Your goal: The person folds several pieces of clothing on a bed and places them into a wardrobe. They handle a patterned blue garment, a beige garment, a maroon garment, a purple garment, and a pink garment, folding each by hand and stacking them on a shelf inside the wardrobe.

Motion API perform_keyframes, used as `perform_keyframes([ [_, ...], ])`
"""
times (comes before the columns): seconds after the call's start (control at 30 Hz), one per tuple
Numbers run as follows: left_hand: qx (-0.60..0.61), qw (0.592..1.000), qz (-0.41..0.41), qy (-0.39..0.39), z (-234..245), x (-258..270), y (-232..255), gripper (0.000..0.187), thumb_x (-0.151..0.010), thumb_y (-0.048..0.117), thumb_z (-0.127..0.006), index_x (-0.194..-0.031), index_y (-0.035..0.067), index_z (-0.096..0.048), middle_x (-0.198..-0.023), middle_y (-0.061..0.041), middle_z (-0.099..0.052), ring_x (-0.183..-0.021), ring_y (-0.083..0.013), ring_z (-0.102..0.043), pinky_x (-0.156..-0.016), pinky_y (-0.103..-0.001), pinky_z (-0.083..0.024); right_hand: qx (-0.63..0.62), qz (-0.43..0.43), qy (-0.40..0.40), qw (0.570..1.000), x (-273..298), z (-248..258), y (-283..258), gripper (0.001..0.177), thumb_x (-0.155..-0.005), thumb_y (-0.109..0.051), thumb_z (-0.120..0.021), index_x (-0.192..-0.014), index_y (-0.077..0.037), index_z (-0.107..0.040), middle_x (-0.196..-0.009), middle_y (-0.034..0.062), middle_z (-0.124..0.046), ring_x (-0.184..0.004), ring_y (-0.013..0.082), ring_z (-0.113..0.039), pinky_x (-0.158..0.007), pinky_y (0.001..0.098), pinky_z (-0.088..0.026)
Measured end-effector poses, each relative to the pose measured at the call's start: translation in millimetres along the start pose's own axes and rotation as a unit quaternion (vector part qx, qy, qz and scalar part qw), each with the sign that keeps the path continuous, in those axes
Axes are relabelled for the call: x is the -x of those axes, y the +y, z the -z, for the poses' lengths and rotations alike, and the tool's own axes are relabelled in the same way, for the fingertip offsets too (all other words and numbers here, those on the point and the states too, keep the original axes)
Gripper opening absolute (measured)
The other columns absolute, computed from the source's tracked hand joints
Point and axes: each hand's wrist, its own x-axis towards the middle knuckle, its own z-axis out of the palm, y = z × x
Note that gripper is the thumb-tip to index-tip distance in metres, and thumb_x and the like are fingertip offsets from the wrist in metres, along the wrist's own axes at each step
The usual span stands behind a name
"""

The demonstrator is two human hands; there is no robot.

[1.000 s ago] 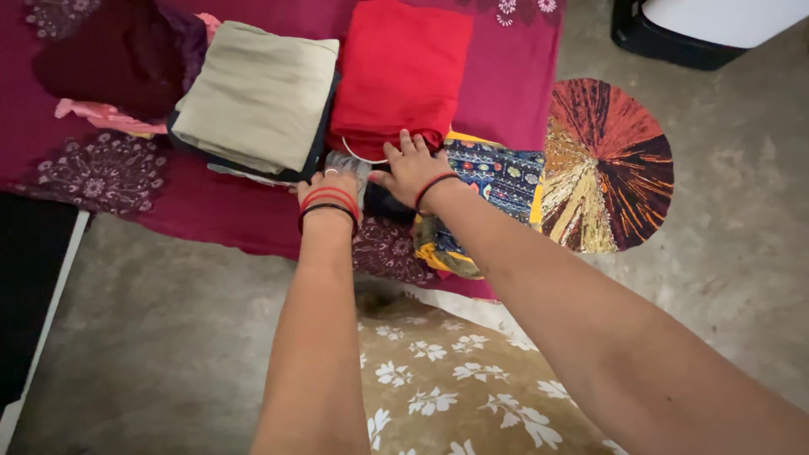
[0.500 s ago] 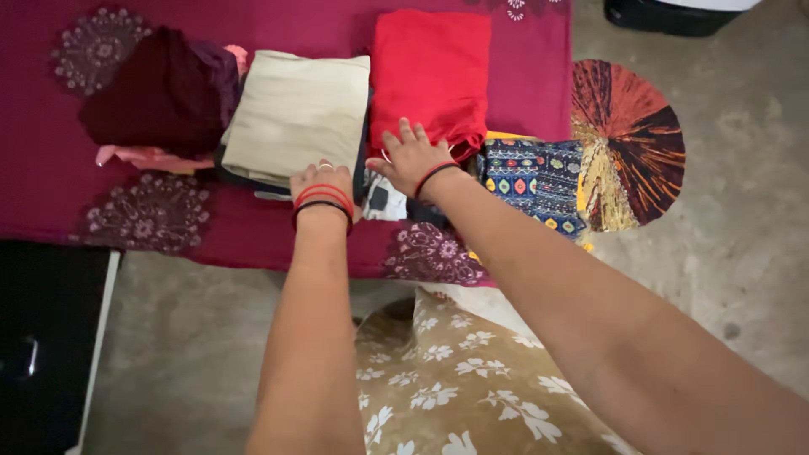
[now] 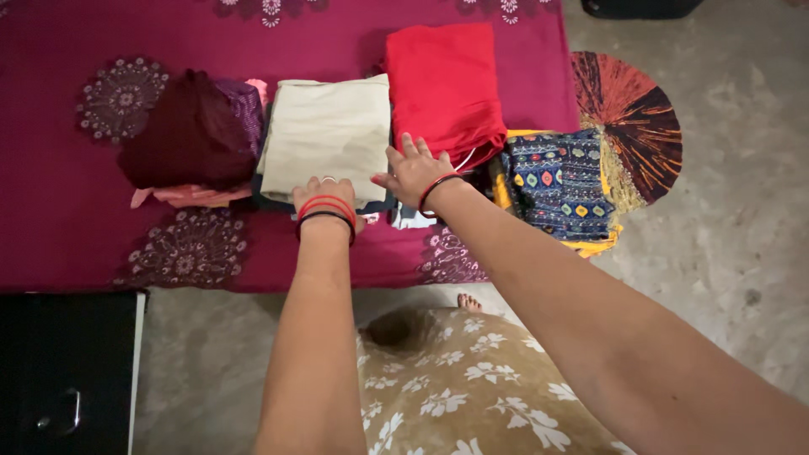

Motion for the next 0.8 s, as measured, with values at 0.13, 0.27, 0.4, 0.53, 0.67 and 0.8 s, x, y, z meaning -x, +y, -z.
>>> perform_keyframes([
  [0.13, -0.004, 1.000, -0.001, -0.020, -0.3, 8.7, -18.6, 0.061, -0.076, 0.049, -0.084, -0.126, 0.018, -0.066, -0.133, -0.008, -0.067, -0.132, -0.0280, -0.055, -0.113, -0.053, -0.035, 0.004, 0.021, 0.015, 1.000, -1.8, -4.8, -18.3, 0.077, -0.099, -0.066, -0.041, -0.154, -0.013, -0.037, -0.167, 0.0225, -0.020, -0.154, 0.0409, -0.021, -0.112, 0.0715, -0.029],
  [0.27, -0.013, 1.000, 0.020, -0.018, 3.1, 19.5, -37.2, 0.064, -0.075, 0.054, -0.082, -0.126, 0.018, -0.067, -0.134, -0.009, -0.066, -0.134, -0.0288, -0.053, -0.116, -0.055, -0.029, 0.014, 0.029, 0.017, 0.999, -2.7, -6.4, -39.3, 0.077, -0.099, -0.066, -0.040, -0.154, -0.013, -0.036, -0.166, 0.0224, -0.020, -0.154, 0.0405, -0.021, -0.111, 0.0720, -0.028],
  [0.4, -0.018, 0.999, 0.039, -0.020, 0.8, 25.3, -56.5, 0.064, -0.076, 0.054, -0.079, -0.127, 0.019, -0.066, -0.136, -0.008, -0.063, -0.137, -0.0289, -0.048, -0.116, -0.060, -0.024, 0.024, 0.035, 0.014, 0.999, -5.6, -6.5, -60.8, 0.077, -0.099, -0.066, -0.040, -0.155, -0.014, -0.037, -0.167, 0.0223, -0.020, -0.153, 0.0413, -0.022, -0.112, 0.0710, -0.029],
  [0.53, -0.008, 0.996, 0.070, 0.054, -4.7, 25.1, -74.6, 0.058, -0.076, 0.046, -0.081, -0.124, 0.016, -0.068, -0.133, -0.009, -0.066, -0.132, -0.0297, -0.054, -0.116, -0.057, -0.028, 0.035, 0.065, 0.026, 0.997, -11.7, -5.2, -80.1, 0.078, -0.099, -0.066, -0.040, -0.156, -0.013, -0.036, -0.166, 0.0228, -0.021, -0.153, 0.0417, -0.023, -0.112, 0.0703, -0.030],
  [0.67, 0.019, 0.992, 0.091, 0.083, -4.3, 21.6, -94.0, 0.060, -0.072, 0.039, -0.086, -0.125, 0.016, -0.068, -0.133, -0.010, -0.065, -0.130, -0.0300, -0.056, -0.110, -0.050, -0.037, 0.042, 0.094, 0.034, 0.994, -22.3, -2.6, -100.2, 0.078, -0.098, -0.066, -0.041, -0.156, -0.013, -0.035, -0.166, 0.0225, -0.020, -0.153, 0.0414, -0.022, -0.113, 0.0718, -0.027],
  [0.8, 0.029, 0.989, 0.115, 0.090, -6.7, 17.4, -117.0, 0.065, -0.068, 0.039, -0.089, -0.124, 0.015, -0.067, -0.132, -0.010, -0.064, -0.127, -0.0299, -0.057, -0.107, -0.050, -0.040, 0.052, 0.137, 0.041, 0.988, -34.9, 2.9, -119.5, 0.081, -0.097, -0.065, -0.043, -0.157, -0.011, -0.033, -0.166, 0.0236, -0.020, -0.153, 0.0420, -0.021, -0.112, 0.0719, -0.027],
])
